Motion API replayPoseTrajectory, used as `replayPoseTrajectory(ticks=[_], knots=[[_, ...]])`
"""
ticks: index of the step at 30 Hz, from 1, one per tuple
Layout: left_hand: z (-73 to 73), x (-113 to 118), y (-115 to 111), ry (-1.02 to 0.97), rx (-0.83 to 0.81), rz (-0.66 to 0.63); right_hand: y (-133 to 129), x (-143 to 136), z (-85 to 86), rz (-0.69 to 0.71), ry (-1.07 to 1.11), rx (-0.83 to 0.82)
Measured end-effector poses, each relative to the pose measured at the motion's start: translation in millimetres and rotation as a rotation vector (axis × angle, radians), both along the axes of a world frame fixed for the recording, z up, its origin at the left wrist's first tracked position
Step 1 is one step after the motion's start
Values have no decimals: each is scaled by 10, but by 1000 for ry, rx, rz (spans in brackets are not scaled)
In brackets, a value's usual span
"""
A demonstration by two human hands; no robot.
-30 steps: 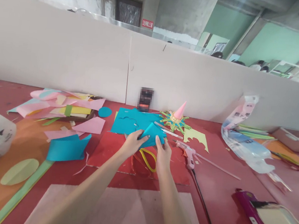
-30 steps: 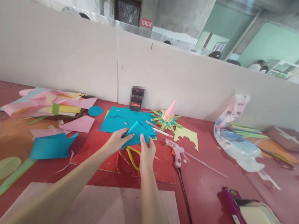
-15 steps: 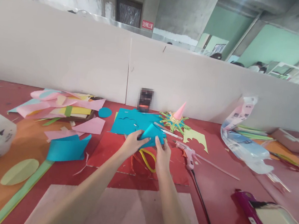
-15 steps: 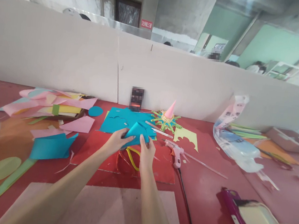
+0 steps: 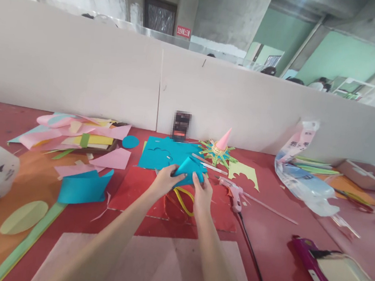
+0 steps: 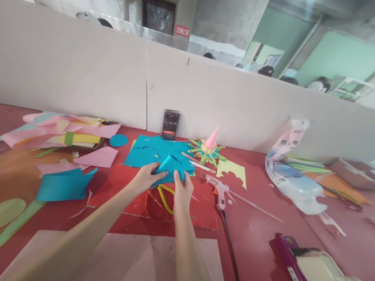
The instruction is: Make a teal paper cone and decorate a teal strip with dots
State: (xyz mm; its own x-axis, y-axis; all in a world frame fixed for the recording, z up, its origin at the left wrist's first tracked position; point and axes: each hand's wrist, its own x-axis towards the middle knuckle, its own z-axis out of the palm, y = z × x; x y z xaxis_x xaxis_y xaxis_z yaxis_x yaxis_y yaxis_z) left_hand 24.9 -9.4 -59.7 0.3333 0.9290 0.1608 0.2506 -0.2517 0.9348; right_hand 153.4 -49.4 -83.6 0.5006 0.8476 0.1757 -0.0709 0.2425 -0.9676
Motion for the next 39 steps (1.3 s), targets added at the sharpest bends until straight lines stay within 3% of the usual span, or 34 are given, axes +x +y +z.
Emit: replayPoseTrajectory(ticks=[19, 30, 34, 39], knots=[[174, -85, -53, 3, 4, -61, -23, -28, 53, 47, 33, 28], [195, -202, 42, 20, 64, -7, -17, -24, 103, 107, -38, -10], [171, -246, 59, -32, -65, -79, -37, 24, 85, 93, -55, -42], [148, -342, 131, -151, -279, -136, -12, 144, 40, -98, 20, -44]])
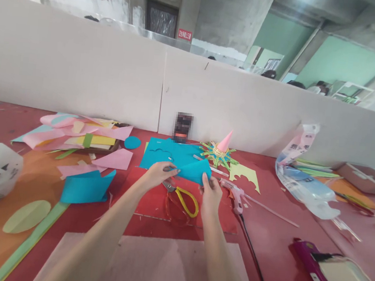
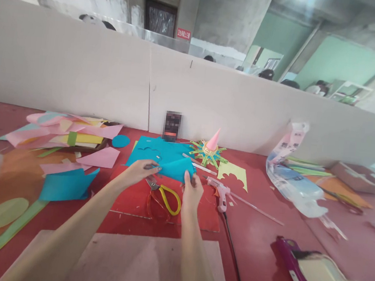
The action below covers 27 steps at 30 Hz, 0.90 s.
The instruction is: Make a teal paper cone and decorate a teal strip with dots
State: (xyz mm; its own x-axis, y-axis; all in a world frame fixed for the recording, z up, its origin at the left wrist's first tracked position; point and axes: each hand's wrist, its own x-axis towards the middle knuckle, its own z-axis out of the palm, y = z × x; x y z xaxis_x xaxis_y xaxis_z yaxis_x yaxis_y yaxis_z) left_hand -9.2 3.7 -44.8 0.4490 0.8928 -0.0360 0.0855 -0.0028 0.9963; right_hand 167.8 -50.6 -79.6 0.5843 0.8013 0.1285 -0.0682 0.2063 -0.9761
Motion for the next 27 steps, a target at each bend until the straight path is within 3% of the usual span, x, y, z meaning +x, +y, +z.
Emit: replayPoseTrajectory(ticks=[5, 10, 27], knots=[[-19, -36, 52, -80, -55, 74, 26, 43, -20, -61, 50, -21], [-53, 106, 26, -177, -114, 168, 16, -32, -3, -40, 77, -17], [-34, 148, 20, -419, -119, 449, -2, -181, -50, 204, 49, 22]])
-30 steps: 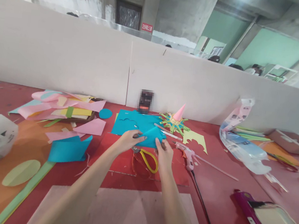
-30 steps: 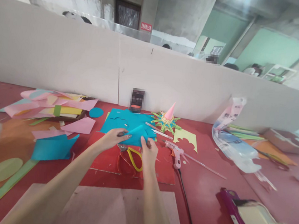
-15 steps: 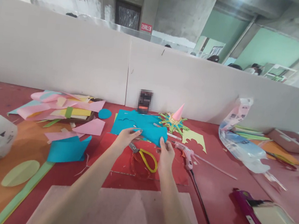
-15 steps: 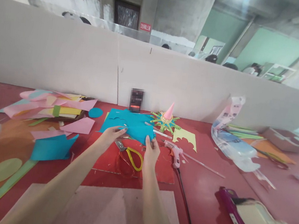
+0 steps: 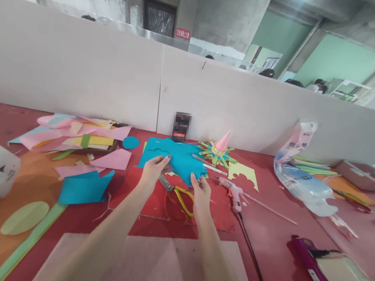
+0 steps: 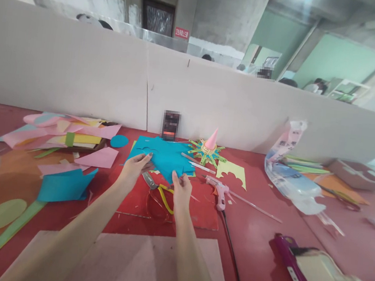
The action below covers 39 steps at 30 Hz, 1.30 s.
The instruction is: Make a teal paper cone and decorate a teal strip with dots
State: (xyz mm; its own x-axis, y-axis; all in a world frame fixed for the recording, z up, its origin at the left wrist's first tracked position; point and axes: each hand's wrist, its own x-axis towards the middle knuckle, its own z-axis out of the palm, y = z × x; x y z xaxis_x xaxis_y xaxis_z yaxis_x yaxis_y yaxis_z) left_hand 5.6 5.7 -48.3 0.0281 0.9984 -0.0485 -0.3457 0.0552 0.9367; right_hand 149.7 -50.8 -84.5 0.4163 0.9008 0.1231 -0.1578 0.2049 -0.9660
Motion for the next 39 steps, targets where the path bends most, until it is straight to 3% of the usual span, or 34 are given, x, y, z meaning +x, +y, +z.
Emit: replayPoseTrajectory(ticks=[16, 23, 30, 39], knots=[[-35, 145, -87, 37, 26, -77, -50, -60, 76, 25, -133, 9], [-137, 228, -75, 135, 101, -123, -39, -60, 74, 40, -89, 14], [-117, 202, -97, 202, 155, -71, -35, -70, 55, 72, -20, -4], [-103, 161, -67, 327, 173, -24, -47, -41, 72, 34, -108, -1]])
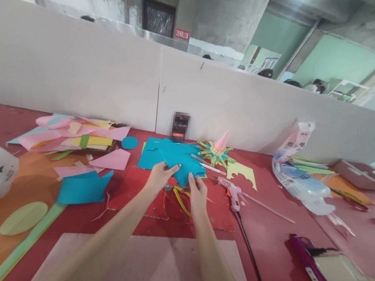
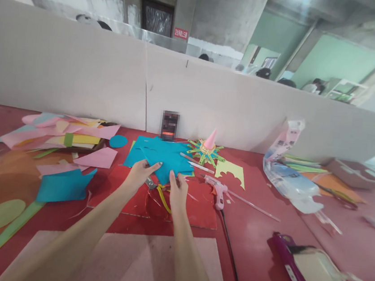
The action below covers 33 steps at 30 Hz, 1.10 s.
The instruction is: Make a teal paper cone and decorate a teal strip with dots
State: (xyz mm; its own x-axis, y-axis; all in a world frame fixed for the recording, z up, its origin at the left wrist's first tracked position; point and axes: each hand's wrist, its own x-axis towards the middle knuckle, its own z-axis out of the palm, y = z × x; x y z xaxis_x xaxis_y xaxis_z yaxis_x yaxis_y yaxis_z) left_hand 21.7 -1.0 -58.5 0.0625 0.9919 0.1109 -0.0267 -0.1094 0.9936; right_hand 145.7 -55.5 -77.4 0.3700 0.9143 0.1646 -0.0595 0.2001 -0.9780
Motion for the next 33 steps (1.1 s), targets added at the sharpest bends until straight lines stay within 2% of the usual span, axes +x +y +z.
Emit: replayPoseTrajectory(ticks=[5, 15, 24, 33], knots=[[-14, -11, 10, 3, -8, -10, -6, -16, 11, -12, -22, 4], [12, 47, -32, -89, -47, -117, 11, 11, -21, -67, -105, 13], [-22, 40, -27, -117, -100, -25, -34, 10, 50, -65, -201, 21], [24, 66, -76, -159, -129, -49, -22, 28, 26, -101, -309, 38]])
